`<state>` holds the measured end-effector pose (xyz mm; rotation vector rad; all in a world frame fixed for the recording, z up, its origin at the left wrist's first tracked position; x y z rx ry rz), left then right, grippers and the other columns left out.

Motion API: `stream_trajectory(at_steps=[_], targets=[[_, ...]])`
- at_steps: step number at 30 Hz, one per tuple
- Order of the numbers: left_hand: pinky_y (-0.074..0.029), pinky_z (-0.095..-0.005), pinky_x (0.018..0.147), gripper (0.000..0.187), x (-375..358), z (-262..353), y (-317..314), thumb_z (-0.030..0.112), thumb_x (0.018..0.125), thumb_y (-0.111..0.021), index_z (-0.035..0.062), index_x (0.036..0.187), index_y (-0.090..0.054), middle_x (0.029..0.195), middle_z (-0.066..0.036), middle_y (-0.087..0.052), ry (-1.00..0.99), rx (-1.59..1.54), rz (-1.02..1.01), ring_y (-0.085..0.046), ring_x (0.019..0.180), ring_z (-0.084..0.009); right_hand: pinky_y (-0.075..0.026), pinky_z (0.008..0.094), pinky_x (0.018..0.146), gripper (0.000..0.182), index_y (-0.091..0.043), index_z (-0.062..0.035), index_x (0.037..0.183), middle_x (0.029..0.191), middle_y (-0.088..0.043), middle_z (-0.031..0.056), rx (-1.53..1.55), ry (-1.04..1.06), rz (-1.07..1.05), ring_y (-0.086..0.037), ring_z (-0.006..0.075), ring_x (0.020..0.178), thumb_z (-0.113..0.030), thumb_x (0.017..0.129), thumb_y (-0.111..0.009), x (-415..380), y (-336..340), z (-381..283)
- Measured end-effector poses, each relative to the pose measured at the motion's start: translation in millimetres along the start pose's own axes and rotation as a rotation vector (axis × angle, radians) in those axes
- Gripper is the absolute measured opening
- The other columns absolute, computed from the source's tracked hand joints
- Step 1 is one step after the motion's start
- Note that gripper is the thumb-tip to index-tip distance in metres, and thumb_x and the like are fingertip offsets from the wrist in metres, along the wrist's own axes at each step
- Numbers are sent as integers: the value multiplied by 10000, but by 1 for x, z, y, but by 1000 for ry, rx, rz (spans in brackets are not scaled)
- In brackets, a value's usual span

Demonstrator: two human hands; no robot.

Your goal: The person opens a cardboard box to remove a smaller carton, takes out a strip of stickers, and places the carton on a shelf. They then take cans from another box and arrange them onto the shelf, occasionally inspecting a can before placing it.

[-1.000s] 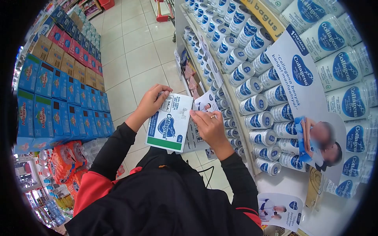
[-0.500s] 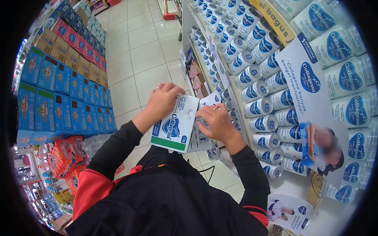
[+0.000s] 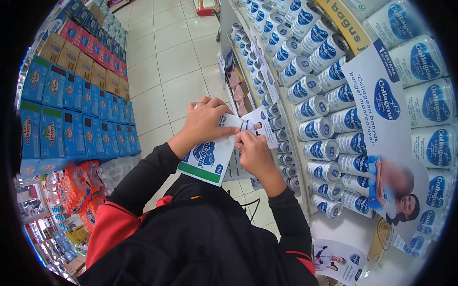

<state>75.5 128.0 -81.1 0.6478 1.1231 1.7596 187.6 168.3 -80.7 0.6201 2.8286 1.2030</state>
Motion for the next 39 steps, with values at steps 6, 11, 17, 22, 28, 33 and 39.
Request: stream_trajectory(at_steps=[6,11,17,22,28,33,39], targets=[[-276,-412,769,455,1,5,4,495,577,-647,133,850,-620,924,-27,-550,-34,-4,101,-448,965,-234,-309,319,634,48,-525,-66,784,788,-546,34,153,-166,93,-522,209,730,-70,736,-526,-15,5,18],[-279,-406,755,484,3,3,1,536,580,-625,129,842,-626,884,-30,-560,-21,21,61,-465,948,-233,-298,316,658,189,-563,-92,922,794,-542,-1,-303,93,222,-525,157,713,-86,734,-546,-23,14,-15],[-301,-406,751,486,-3,-4,4,553,606,-594,128,841,-628,859,-28,-564,-103,23,116,-481,928,-223,-306,324,678,240,-572,-125,937,761,-522,-17,-537,308,186,-516,126,678,-79,701,-566,-24,12,-24],[-314,-404,747,487,-7,-3,5,557,602,-593,130,834,-626,856,-24,-563,-114,39,109,-484,924,-225,-316,329,676,228,-556,-122,898,727,-504,-4,-547,437,157,-507,139,644,-59,680,-564,-18,10,-27],[-323,-397,734,494,-8,-1,6,570,588,-599,128,807,-627,862,-15,-558,-125,47,150,-484,914,-222,-331,321,644,238,-502,-87,837,702,-498,16,-194,253,-16,-507,177,625,-162,652,-630,-12,2,-20],[-321,-390,725,480,-8,4,7,569,586,-607,126,770,-631,873,-2,-551,-159,36,188,-483,898,-213,-346,228,567,302,-466,-50,794,666,-450,15,322,-212,-46,-428,106,597,-164,642,-700,-23,-18,6],[-301,-400,723,426,-8,8,6,554,599,-608,149,729,-640,899,12,-543,-133,19,169,-474,895,-203,-323,200,577,271,-438,-53,767,653,-355,-24,588,-325,82,-343,82,616,-76,648,-681,-34,-29,12]])
Point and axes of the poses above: each hand's wrist, its own x-axis towards the middle knuckle, its own y-axis out of the back of the hand, z = x × y, the point moved 8 cm from there along x, towards the middle knuckle
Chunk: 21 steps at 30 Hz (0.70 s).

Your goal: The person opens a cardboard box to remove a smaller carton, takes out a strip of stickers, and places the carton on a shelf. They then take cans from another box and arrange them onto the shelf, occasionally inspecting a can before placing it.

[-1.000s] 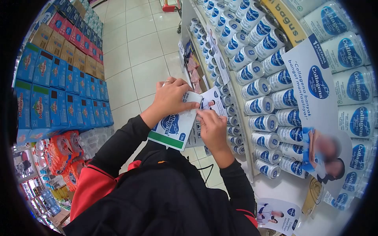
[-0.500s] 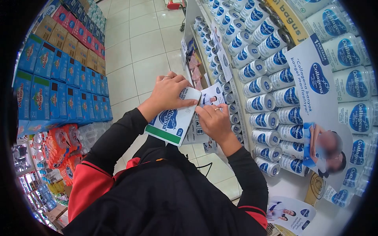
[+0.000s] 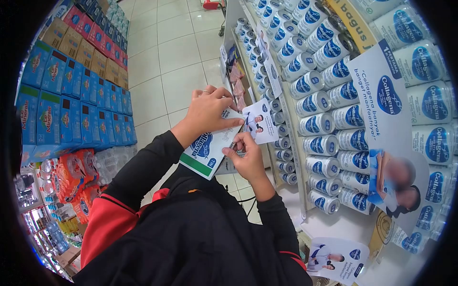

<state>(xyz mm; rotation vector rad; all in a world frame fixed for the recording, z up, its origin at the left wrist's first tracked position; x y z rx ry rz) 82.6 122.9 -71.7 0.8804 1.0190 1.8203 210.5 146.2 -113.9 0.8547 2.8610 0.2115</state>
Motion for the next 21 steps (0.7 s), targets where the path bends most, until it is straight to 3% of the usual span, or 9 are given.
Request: stream_trajectory(at_steps=[9,13,16,18,21], targets=[[-291,-400,723,420,-1,5,-1,548,605,-606,150,732,-648,928,14,-539,19,12,-10,-462,890,-205,-326,218,584,232,-431,-52,756,702,-365,-4,150,93,-55,-351,92,630,-69,674,-648,-1,-4,7],[-293,-399,721,434,-4,4,1,549,609,-601,135,730,-647,909,7,-550,16,2,26,-464,881,-205,-331,221,584,204,-433,-46,738,696,-370,9,35,195,-96,-361,104,624,-83,693,-629,-1,-3,-6],[-296,-398,721,443,-5,2,2,550,615,-594,127,736,-646,896,2,-555,10,13,55,-467,879,-203,-347,257,580,177,-487,-49,757,709,-401,26,-197,217,-99,-411,145,624,-118,693,-637,-4,1,-18],[-298,-396,719,447,-1,-2,2,550,618,-590,124,740,-646,890,0,-558,6,21,74,-469,879,-202,-347,305,589,197,-544,-57,793,727,-448,29,-838,524,158,-468,193,672,-155,665,-658,-16,10,-56],[-305,-393,710,453,3,0,1,550,624,-583,119,748,-645,881,-11,-559,-13,12,88,-475,882,-203,-333,347,615,211,-581,-83,821,751,-486,22,-891,473,293,-492,219,737,-192,654,-651,-15,12,-76]])
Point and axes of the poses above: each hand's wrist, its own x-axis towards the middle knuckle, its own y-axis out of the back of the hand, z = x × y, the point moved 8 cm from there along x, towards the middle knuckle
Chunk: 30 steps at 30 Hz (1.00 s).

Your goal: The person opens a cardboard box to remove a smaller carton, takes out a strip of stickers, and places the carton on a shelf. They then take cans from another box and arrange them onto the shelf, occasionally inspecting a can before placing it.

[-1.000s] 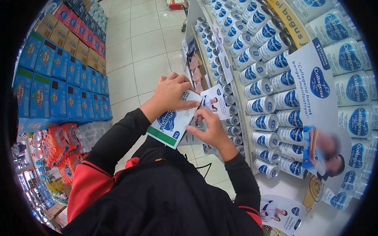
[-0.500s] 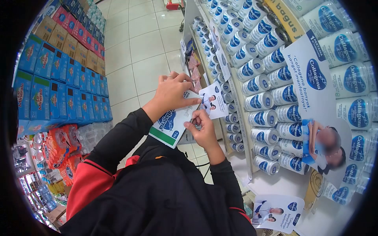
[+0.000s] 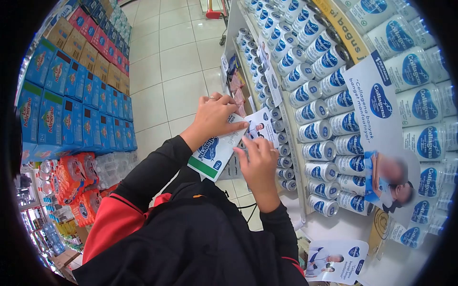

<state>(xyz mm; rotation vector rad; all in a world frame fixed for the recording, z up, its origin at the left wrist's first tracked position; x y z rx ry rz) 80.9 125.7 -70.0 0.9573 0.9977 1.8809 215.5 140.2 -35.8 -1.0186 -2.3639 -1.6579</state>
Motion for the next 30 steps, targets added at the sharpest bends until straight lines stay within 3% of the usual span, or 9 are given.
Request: stream_trajectory(at_steps=[7,9,12,16,18,19,21,25,30], targets=[[-300,-387,717,462,1,1,-4,551,620,-581,117,763,-645,852,-29,-562,23,22,-41,-481,878,-205,-321,360,646,174,-577,-107,824,784,-504,24,-230,-31,-122,-491,205,767,-213,691,-614,-4,-20,-13],[-299,-386,719,462,1,3,-4,553,619,-580,118,763,-645,849,-28,-562,26,22,-50,-481,879,-204,-327,367,653,159,-552,-97,801,791,-518,41,-148,-216,-213,-502,223,797,-200,695,-610,-3,-26,2],[-300,-388,719,463,-1,1,-3,557,620,-577,120,757,-646,847,-29,-563,47,22,-66,-482,882,-204,-336,388,648,130,-525,-89,770,784,-528,57,-58,-321,-350,-513,247,800,-180,707,-595,0,-39,13],[-302,-389,729,460,-1,0,-4,554,624,-575,120,759,-646,840,-29,-561,52,20,-68,-485,885,-205,-358,407,651,104,-519,-40,716,752,-538,106,-83,-239,-362,-523,285,743,-127,715,-576,6,-40,1],[-302,-390,733,459,-2,-1,-4,552,626,-574,119,760,-645,835,-29,-560,54,18,-60,-486,884,-206,-360,404,648,115,-526,-37,729,755,-538,112,119,-144,-457,-523,279,741,-144,726,-568,0,-44,-16],[-302,-390,735,460,-1,-1,-5,553,627,-573,119,762,-645,831,-29,-558,48,37,-62,-489,884,-206,-360,404,648,115,-526,-37,729,755,-538,112,117,-145,-460,-523,279,741,-144,726,-568,1,-41,-13],[-303,-391,737,460,0,0,-5,553,628,-572,119,764,-646,827,-29,-557,44,52,-58,-491,884,-206,-355,389,634,125,-560,-46,783,778,-539,87,158,-215,-235,-521,262,755,-156,724,-571,11,-17,4],[-302,-393,736,466,-1,3,-3,554,630,-568,116,772,-645,826,-28,-557,42,44,-64,-496,886,-203,-332,367,648,168,-611,-92,848,799,-524,21,-184,-90,-165,-506,213,789,-159,694,-600,3,-20,-10],[-301,-392,732,462,0,2,-4,548,634,-566,114,773,-645,822,-25,-557,49,64,-61,-502,867,-195,-304,347,653,131,-577,-85,792,771,-511,25,-370,-59,-146,-493,190,777,-163,687,-592,-1,-22,-16]])
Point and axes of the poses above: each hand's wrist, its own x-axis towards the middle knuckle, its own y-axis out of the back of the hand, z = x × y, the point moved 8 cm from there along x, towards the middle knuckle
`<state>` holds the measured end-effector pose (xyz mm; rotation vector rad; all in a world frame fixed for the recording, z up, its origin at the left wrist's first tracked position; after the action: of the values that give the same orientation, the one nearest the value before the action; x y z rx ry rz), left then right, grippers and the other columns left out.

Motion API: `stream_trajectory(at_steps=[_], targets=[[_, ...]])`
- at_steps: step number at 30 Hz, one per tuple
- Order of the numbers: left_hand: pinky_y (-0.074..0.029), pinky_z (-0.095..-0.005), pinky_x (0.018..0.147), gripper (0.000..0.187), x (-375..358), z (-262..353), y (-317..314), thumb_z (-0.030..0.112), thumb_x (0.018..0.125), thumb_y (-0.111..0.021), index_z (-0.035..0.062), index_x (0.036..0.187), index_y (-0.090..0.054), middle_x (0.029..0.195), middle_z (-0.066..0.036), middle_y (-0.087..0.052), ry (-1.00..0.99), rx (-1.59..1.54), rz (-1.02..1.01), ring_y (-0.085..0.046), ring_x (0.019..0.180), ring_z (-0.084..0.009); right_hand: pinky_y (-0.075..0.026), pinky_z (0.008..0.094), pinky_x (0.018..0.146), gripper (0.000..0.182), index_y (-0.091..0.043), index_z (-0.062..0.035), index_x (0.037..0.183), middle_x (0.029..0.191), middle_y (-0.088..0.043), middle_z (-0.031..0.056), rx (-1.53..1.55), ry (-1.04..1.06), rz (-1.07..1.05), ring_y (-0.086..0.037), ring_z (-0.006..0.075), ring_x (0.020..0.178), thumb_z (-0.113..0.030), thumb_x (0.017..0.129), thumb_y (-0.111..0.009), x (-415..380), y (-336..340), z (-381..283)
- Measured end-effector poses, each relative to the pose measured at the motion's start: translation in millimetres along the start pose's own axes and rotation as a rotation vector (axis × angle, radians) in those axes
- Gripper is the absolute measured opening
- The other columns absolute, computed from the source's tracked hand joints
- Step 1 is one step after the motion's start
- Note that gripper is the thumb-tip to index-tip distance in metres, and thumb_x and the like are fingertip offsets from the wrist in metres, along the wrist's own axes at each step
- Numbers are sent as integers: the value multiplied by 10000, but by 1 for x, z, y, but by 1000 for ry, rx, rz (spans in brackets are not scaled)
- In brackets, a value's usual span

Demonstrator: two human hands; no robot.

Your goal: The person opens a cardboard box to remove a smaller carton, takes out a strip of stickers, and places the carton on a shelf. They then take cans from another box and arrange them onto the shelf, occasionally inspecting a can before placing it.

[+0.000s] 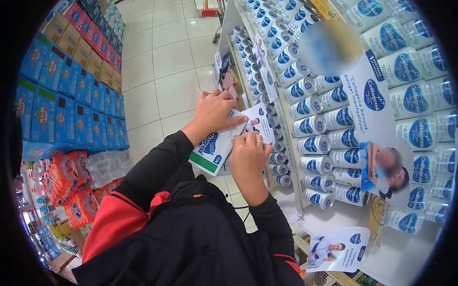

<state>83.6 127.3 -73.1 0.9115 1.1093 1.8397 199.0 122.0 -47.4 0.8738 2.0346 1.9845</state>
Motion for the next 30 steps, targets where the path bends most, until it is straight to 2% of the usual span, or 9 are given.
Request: stream_trajectory(at_steps=[4,8,10,11,13,16,22,28,30], targets=[[-305,-386,726,456,-1,0,2,544,640,-563,113,763,-646,811,-23,-557,-4,-13,26,-503,854,-193,-297,351,638,84,-506,-48,693,726,-479,53,-162,97,23,-480,186,726,-124,700,-541,4,-1,-8],[-301,-382,721,465,-2,-1,3,549,633,-567,106,751,-644,799,-18,-557,16,0,53,-501,840,-191,-288,351,651,90,-470,-48,747,741,-463,70,-173,90,-60,-464,216,707,-112,721,-528,4,-15,-4],[-301,-380,719,471,-1,-2,4,552,630,-568,103,750,-643,795,-16,-557,29,5,37,-500,833,-190,-285,354,639,82,-447,-41,790,743,-458,83,114,136,-98,-458,236,696,-60,723,-491,4,-25,3],[-300,-379,717,477,-1,-2,3,555,627,-568,100,749,-643,790,-15,-557,39,10,22,-499,826,-189,-285,354,639,82,-447,-41,790,743,-458,83,112,136,-100,-458,236,696,-60,723,-491,4,-28,7],[-301,-378,716,479,-1,-1,3,557,626,-568,100,747,-642,786,-15,-558,39,7,29,-498,824,-189,-304,355,608,76,-452,-38,760,739,-444,101,226,389,16,-455,243,675,-62,701,-494,0,-21,-4],[-301,-375,710,482,-3,-1,3,558,625,-569,94,738,-640,784,-14,-559,39,-1,36,-497,820,-188,-312,349,604,104,-455,-48,750,746,-464,91,420,491,-23,-464,243,676,-105,720,-537,1,-18,1],[-301,-370,702,491,0,-4,3,552,627,-570,76,728,-633,778,-13,-568,41,-19,67,-501,810,-185,-327,359,605,161,-482,-70,737,709,-498,44,288,139,-172,-492,236,717,-198,728,-580,22,-11,16],[-299,-360,685,480,0,-5,2,552,623,-574,84,716,-632,746,-12,-572,39,-7,75,-505,794,-181,-324,370,605,156,-491,-57,706,684,-507,70,368,214,-278,-492,247,724,-190,729,-572,25,-24,0],[-297,-359,682,481,-1,-5,4,556,616,-578,87,710,-631,744,-11,-573,42,-2,86,-505,791,-180,-322,370,607,144,-489,-55,699,682,-503,70,417,256,-213,-484,251,707,-171,726,-572,22,-25,1]])
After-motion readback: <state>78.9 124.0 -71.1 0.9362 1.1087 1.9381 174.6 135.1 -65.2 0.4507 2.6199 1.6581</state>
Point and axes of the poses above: each hand's wrist, its own x-axis towards the middle knuckle, its own y-axis out of the back of the hand, z = x × y, the point moved 8 cm from there along x, towards the middle knuckle
